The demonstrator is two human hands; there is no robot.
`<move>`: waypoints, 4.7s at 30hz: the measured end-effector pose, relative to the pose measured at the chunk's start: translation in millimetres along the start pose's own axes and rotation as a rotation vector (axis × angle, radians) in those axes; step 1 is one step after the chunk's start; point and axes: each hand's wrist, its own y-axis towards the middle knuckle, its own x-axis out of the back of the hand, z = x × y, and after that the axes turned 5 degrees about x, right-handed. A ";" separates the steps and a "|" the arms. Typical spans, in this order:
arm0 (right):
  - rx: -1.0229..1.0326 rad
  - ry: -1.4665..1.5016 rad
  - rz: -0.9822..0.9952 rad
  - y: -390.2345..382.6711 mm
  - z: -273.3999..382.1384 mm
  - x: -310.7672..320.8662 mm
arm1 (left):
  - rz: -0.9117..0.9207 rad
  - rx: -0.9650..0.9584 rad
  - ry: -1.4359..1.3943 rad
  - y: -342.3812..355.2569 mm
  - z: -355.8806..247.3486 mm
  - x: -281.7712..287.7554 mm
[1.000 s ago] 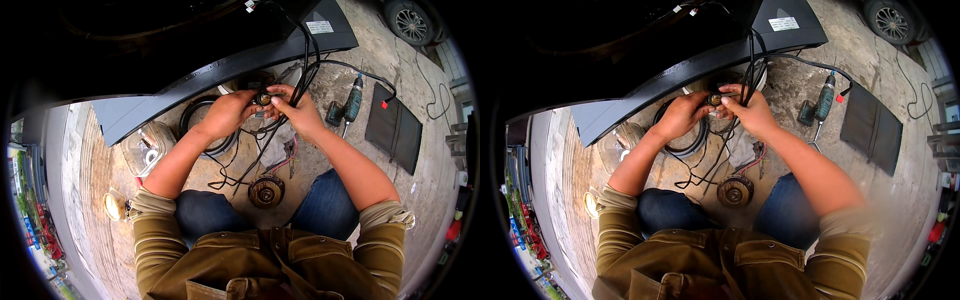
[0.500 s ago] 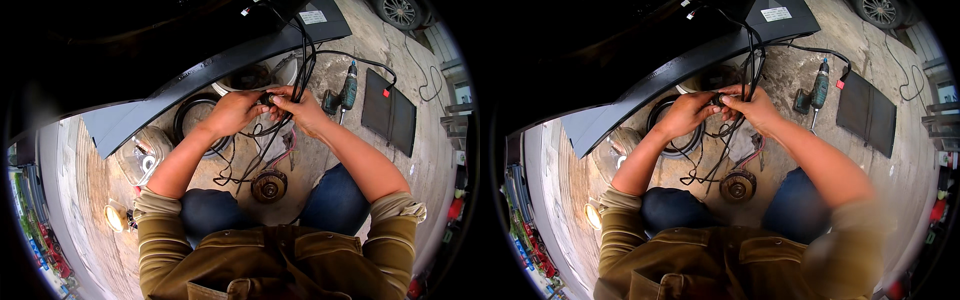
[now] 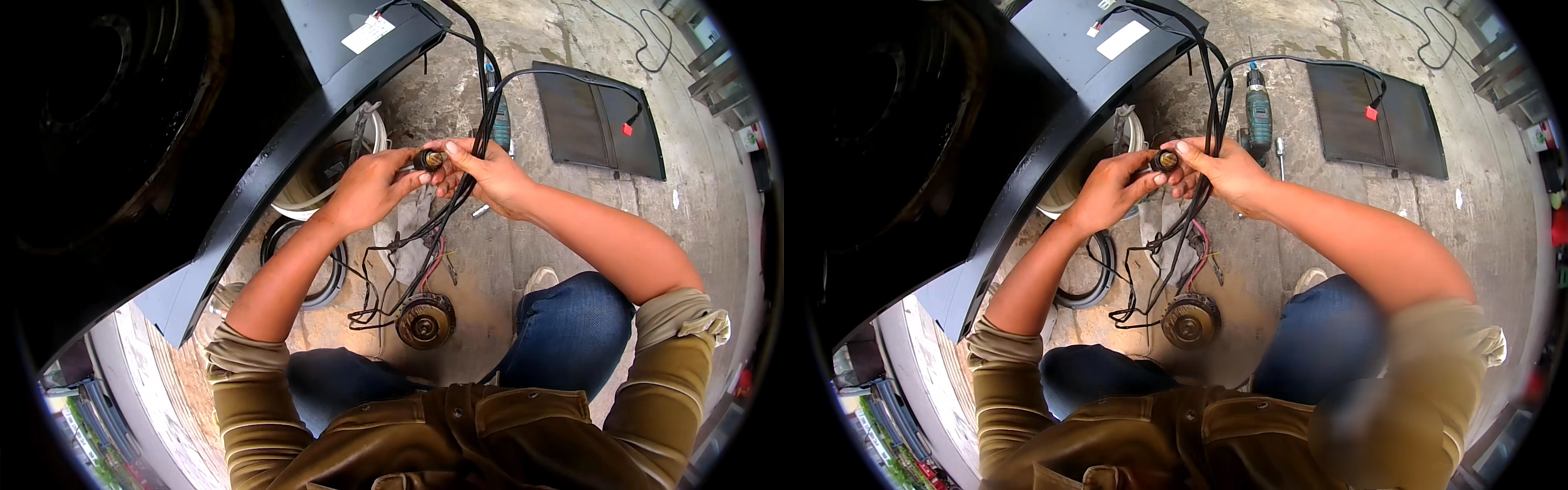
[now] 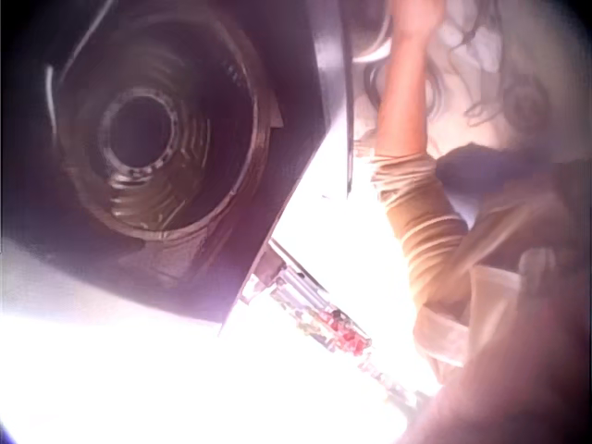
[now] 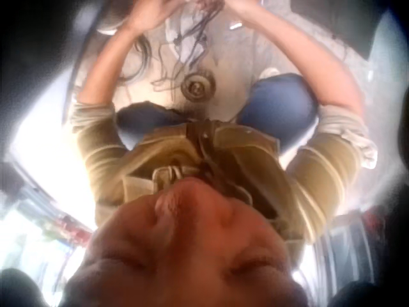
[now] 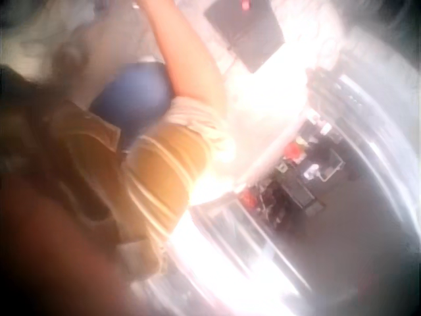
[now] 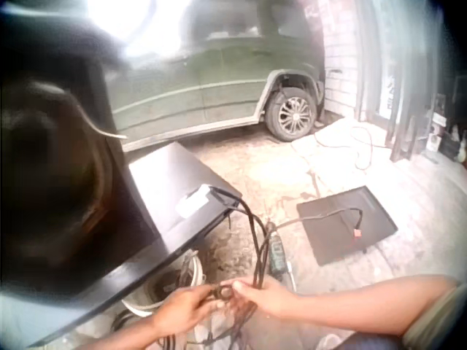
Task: The person sits on the ground and works on the internal wiring of a black appliance, connecting wires and handling a small motor. They then stand up, walk into a cluttered workshop, and place the motor and a small black box onto a shelf.
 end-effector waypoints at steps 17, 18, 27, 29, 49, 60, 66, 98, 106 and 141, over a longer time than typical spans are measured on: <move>0.137 0.597 -0.342 17.1 -118.0 268.9 | -0.080 0.436 0.304 184.3 -28.7 -75.5; 0.108 0.600 -0.349 18.7 -124.0 272.7 | -0.096 0.456 0.382 192.0 -27.9 -68.2; 0.072 0.693 -0.234 40.8 -129.2 275.8 | -0.388 0.621 0.219 226.8 3.7 -18.2; 0.065 0.684 -0.226 40.5 -129.8 276.1 | -0.398 0.649 0.136 225.9 11.0 -17.8; 0.116 0.636 -0.171 33.6 -125.1 277.1 | -0.456 0.619 0.185 220.2 17.6 -18.6; 0.108 0.653 0.029 17.0 -74.1 230.6 | 0.091 0.711 -0.292 182.6 -41.1 -66.3; 0.057 0.469 -0.018 24.2 -52.0 169.6 | 0.342 0.659 -0.584 116.5 -39.0 -73.4; -0.048 0.266 0.137 20.0 -51.1 57.9 | -0.205 0.704 -0.594 -169.3 11.9 -22.6; -0.050 0.334 0.119 20.9 -61.5 58.9 | -0.269 0.695 -0.478 -168.6 22.5 -9.7; 0.016 0.802 0.070 41.1 -62.7 133.5 | -0.869 0.466 0.132 53.6 -38.3 74.7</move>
